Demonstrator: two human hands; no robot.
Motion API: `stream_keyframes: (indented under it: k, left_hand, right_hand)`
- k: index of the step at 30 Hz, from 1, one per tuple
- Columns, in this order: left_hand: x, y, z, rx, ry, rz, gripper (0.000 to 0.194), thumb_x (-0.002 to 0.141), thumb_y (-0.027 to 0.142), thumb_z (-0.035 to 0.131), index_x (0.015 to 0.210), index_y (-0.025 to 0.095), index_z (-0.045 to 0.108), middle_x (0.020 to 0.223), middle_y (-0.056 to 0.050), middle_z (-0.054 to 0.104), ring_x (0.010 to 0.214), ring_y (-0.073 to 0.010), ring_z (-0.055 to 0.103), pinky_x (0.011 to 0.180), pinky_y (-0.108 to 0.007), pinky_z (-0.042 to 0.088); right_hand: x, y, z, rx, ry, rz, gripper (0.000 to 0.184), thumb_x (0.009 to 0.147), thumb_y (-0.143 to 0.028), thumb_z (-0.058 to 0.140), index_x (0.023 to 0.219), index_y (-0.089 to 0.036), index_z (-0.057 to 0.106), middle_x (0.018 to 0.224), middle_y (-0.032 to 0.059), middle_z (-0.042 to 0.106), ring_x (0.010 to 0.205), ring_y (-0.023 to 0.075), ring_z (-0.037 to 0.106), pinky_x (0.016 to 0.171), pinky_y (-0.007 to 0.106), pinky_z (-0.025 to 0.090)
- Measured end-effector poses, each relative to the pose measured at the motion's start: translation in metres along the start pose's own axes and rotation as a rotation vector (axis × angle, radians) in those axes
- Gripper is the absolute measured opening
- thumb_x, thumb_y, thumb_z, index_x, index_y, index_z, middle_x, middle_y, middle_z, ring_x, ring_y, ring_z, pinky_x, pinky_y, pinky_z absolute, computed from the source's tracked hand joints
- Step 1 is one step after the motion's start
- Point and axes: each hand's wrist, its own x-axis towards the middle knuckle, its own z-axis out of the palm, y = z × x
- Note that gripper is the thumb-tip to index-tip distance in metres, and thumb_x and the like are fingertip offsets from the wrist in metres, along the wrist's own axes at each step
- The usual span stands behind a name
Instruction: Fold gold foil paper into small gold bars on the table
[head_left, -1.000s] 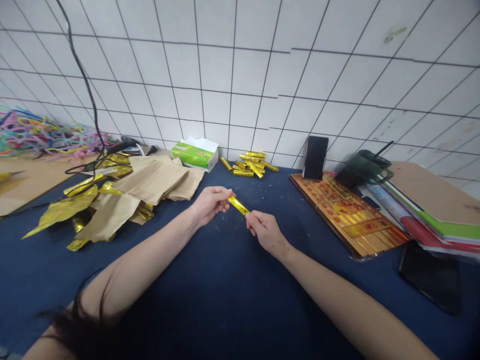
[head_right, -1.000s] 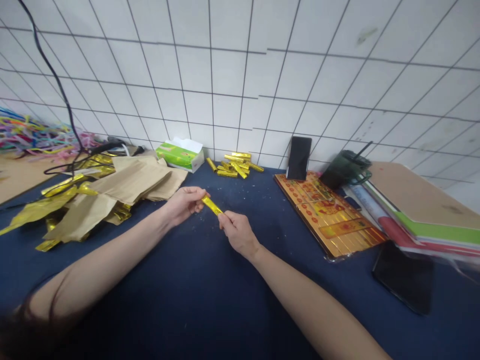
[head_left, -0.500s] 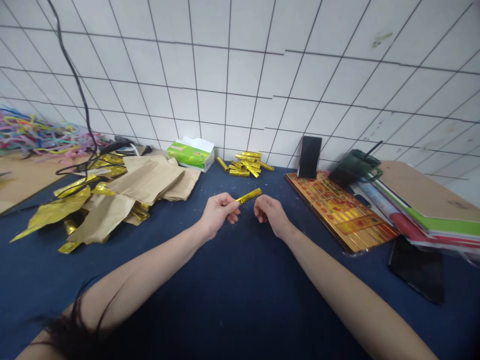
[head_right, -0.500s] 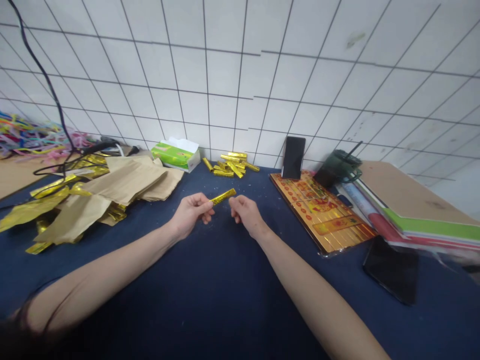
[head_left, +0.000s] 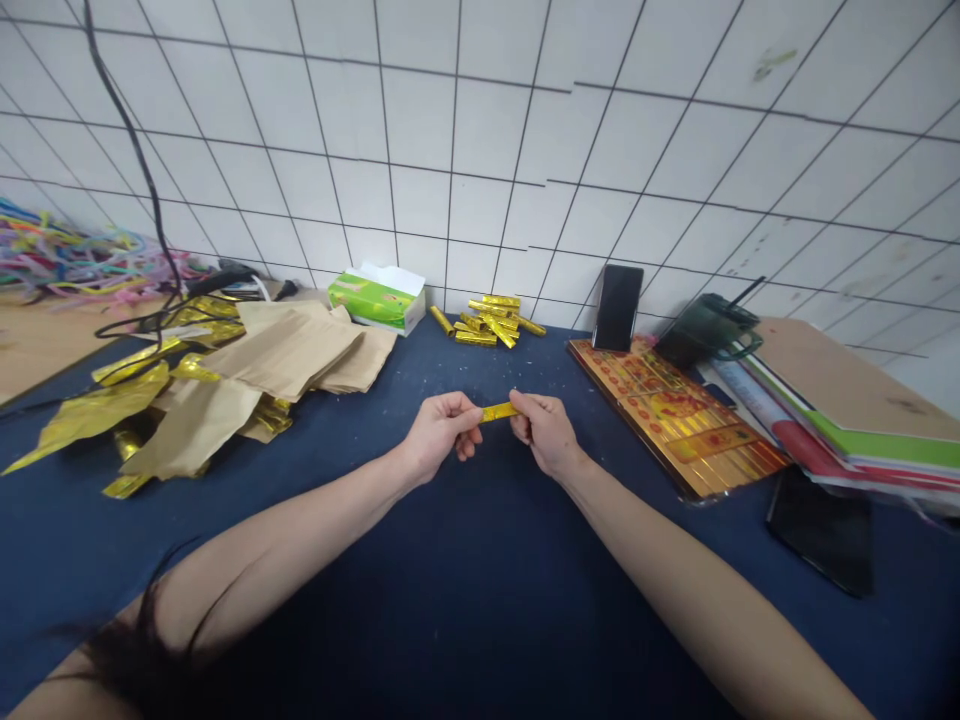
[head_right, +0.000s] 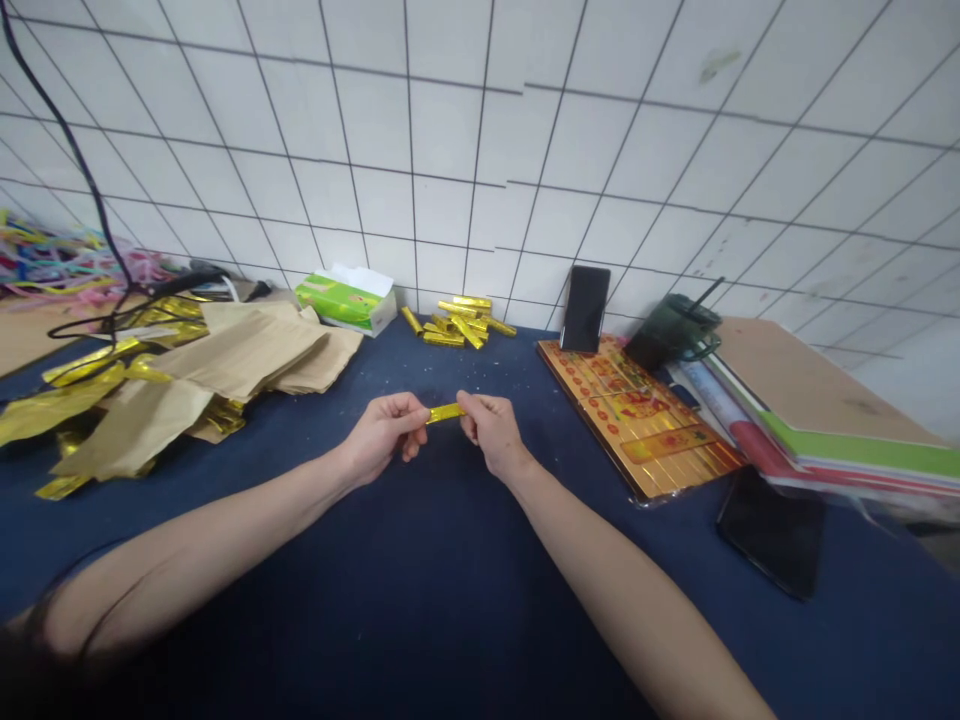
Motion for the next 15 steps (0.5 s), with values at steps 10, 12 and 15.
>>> stream_keyframes:
  k: [10,12,15]
  left_hand:
    - [0.017,0.012,-0.02,-0.064,0.161,0.1,0.031,0.064,0.033,0.067,0.055,0.015,0.043,0.035,0.008,0.039,0.028,-0.0014,0.025,0.03,-0.015,0.014]
    - [0.017,0.012,-0.02,-0.081,0.131,0.104,0.031,0.065,0.034,0.068,0.057,0.015,0.044,0.036,0.008,0.038,0.029,-0.0016,0.025,0.031,-0.015,0.014]
    - [0.012,0.008,-0.013,-0.134,0.056,0.08,0.033,0.066,0.04,0.067,0.06,0.015,0.045,0.04,0.007,0.041,0.032,-0.0025,0.029,0.032,-0.016,0.018]
  right_hand:
    - [-0.023,-0.006,0.017,-0.618,-0.239,-0.268,0.042,0.087,-0.036,0.036,0.049,-0.019,0.039,0.049,-0.0036,0.038,0.048,0.0092,0.036,0.051,0.025,0.027]
    - [-0.024,-0.004,0.019,-0.648,-0.214,-0.282,0.041,0.087,-0.036,0.036,0.051,-0.019,0.04,0.05,-0.0033,0.04,0.048,0.0094,0.038,0.052,0.025,0.028]
    - [-0.024,-0.002,0.02,-0.589,-0.134,-0.252,0.04,0.088,-0.037,0.034,0.053,-0.019,0.041,0.051,-0.0032,0.041,0.049,0.0095,0.039,0.052,0.024,0.03]
